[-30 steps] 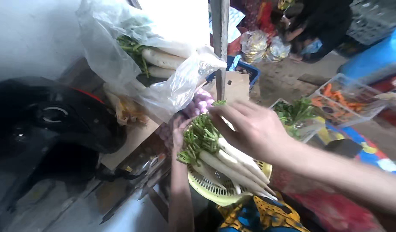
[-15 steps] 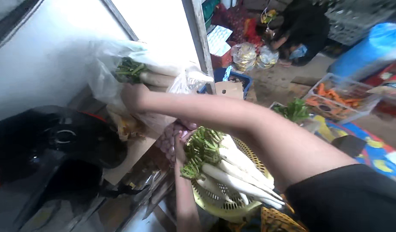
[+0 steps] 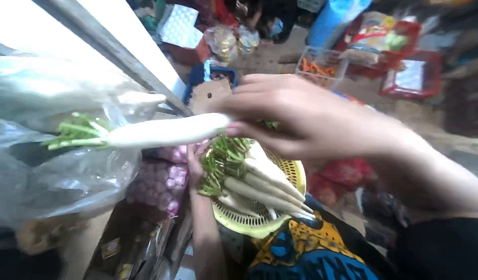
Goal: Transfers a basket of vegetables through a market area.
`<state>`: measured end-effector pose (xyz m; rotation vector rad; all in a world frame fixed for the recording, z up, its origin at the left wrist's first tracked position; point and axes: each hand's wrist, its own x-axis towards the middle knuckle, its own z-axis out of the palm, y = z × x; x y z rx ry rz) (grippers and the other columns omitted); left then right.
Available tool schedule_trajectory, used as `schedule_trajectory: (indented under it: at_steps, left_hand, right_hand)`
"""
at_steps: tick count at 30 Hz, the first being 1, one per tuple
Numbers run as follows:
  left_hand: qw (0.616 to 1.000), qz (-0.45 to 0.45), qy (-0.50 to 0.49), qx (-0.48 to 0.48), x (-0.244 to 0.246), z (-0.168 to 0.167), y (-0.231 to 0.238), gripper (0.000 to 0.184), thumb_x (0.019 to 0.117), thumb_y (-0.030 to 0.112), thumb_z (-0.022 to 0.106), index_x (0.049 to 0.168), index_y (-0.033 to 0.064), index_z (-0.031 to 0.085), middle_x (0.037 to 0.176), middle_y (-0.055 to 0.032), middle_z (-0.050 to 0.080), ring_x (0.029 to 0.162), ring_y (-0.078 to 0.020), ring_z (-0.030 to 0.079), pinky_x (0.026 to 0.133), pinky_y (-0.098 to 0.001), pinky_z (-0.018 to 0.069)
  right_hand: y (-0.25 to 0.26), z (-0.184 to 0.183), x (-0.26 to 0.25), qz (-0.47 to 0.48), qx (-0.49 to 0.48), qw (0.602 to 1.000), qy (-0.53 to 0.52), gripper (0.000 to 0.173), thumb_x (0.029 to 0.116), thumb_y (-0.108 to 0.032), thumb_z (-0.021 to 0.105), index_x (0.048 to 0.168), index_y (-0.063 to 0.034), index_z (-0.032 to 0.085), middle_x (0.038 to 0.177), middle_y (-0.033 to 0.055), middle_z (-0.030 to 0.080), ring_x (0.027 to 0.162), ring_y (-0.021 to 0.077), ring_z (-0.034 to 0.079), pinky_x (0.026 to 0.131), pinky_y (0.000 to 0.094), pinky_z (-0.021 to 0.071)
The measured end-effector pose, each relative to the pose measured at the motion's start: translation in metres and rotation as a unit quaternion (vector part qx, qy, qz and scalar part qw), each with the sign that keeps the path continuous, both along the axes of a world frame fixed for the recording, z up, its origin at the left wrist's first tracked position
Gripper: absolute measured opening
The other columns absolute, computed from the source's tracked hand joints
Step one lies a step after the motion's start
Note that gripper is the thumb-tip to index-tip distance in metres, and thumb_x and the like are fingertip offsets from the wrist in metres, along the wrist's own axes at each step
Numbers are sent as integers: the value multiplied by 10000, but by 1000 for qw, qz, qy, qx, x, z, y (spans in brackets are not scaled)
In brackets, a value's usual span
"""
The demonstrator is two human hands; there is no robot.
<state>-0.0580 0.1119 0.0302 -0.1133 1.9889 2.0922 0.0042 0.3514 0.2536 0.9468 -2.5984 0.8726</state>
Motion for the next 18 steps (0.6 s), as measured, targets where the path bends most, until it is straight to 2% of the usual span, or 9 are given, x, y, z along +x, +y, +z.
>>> schedule_trajectory:
  at_steps: [2, 3, 6, 8, 10, 12, 13, 15, 18]
  left_hand:
    - [997, -63, 34, -39, -7, -10, 15, 401, 1112, 210, 202, 1348, 55, 487, 1069, 19, 699, 919, -9, 665, 824, -233, 570]
    - [992, -94, 55, -58, -9, -10, 26, 360, 1102, 145, 276, 1386, 22, 461, 1111, -11, 659, 940, -4, 635, 843, -224, 551]
    - [991, -126, 4, -38, -15, -8, 66, 404, 1109, 393, 262, 1317, 184, 538, 1033, 82, 746, 839, 8, 691, 760, -225, 576]
    - [990, -142, 1, -18, -15, -6, 93, 408, 1111, 393, 256, 1302, 182, 549, 1005, 87, 756, 834, 0, 700, 758, -228, 583]
    - [993, -113, -16, 6, -14, -11, 119, 368, 1108, 376, 308, 1177, 167, 602, 905, 69, 757, 789, -29, 713, 720, -241, 601]
    - [994, -104, -15, 34, -13, -16, 142, 411, 1106, 344, 278, 1053, 132, 626, 806, 32, 738, 722, -55, 705, 672, -255, 599]
    - [993, -111, -7, 44, -10, -17, 153, 462, 1105, 318, 230, 1008, 119, 636, 771, 19, 740, 697, -60, 705, 658, -255, 600]
    - [988, -145, 2, 57, -3, -13, 176, 506, 1089, 251, 157, 995, 89, 626, 761, 18, 739, 701, -54, 703, 677, -242, 601]
    - [982, -180, -20, 55, 14, -2, 212, 589, 1074, 257, 117, 959, 84, 668, 721, 35, 739, 672, -38, 706, 655, -228, 606]
  right_hand:
    - [47, -31, 47, -77, -42, 995, -38, 351, 1055, -249, 514, 1302, -69, 685, 999, -12, 716, 915, 89, 615, 831, 283, 511]
    - [64, -45, 72, -126, -56, 989, -55, 364, 1052, -255, 519, 1334, -81, 671, 1027, -20, 720, 942, 80, 625, 857, 280, 529]
    - [87, -98, 143, -252, -95, 960, -81, 393, 1057, -268, 504, 1385, -90, 627, 966, -4, 688, 889, 98, 597, 834, 299, 509]
    - [89, -141, 183, -326, -113, 934, -96, 388, 1084, -286, 476, 1390, -88, 611, 960, 44, 692, 887, 153, 611, 853, 343, 511]
    - [83, -183, 218, -411, -119, 899, -98, 401, 1087, -289, 462, 1393, -79, 615, 957, 84, 708, 888, 214, 630, 854, 399, 516]
    - [77, -216, 242, -485, -99, 863, -100, 410, 1091, -306, 456, 1409, -96, 606, 1002, 101, 721, 936, 264, 654, 871, 447, 523]
    - [76, -226, 249, -516, -87, 846, -100, 402, 1087, -327, 469, 1396, -121, 626, 1054, 111, 727, 978, 288, 664, 881, 470, 527]
    - [81, -235, 254, -554, -88, 821, -105, 370, 1061, -370, 516, 1332, -184, 685, 1176, 154, 694, 1063, 346, 655, 892, 524, 526]
    - [104, -236, 249, -571, -146, 796, -135, 326, 1003, -400, 603, 1249, -215, 709, 1285, 143, 664, 1201, 366, 611, 949, 552, 522]
